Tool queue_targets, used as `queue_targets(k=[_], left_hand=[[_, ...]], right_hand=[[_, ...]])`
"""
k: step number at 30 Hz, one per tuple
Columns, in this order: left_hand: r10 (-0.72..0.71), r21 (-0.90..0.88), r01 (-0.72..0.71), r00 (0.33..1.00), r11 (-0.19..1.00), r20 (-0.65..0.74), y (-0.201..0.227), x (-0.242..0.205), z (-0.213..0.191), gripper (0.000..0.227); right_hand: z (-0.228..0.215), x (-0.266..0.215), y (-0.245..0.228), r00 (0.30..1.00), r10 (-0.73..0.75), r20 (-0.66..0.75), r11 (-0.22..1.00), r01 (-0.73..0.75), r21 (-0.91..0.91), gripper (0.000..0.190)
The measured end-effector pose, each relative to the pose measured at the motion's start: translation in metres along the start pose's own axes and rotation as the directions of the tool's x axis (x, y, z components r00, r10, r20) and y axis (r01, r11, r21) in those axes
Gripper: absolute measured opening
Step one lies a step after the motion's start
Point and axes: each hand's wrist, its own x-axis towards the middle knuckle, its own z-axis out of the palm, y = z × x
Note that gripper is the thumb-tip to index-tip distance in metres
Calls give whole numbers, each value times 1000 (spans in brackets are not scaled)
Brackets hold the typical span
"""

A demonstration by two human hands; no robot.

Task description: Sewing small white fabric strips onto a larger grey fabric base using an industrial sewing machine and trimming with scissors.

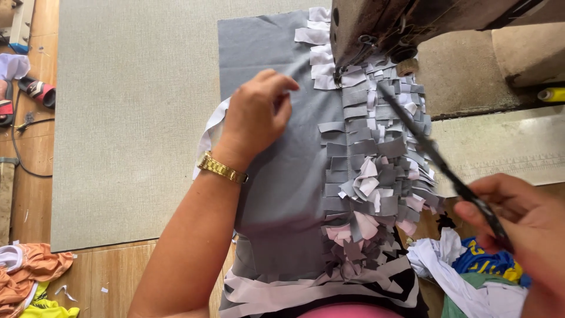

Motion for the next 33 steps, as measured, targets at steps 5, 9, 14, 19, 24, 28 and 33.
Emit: queue_targets(k=[5,9,14,19,24,28,33], left_hand=[[40,49,-43,996,998,74,12,-1,9,13],[24,-79,-23,1000,997,10,21,2,-7,16],[-130,-400,141,990,906,55,34,4,-19,25],[-129,-569,172,985,804,116,44,5,-21,21],[-87,-679,213,973,702,215,50,3,-23,22],[25,-775,218,957,593,288,52,4,-25,17],[34,-796,231,953,559,300,52,2,-21,13]], right_hand=[[-16,27,23,923,-322,-211,872,203,-446,34],[-10,40,1,916,-349,-197,688,108,-718,39],[-26,77,18,798,-594,-102,492,260,-831,44],[-46,99,22,779,-623,70,307,326,-894,46],[52,13,-120,916,-400,30,659,310,-685,39],[106,27,-135,757,-519,399,755,624,-201,44],[136,64,-142,732,-377,567,835,534,-133,54]])
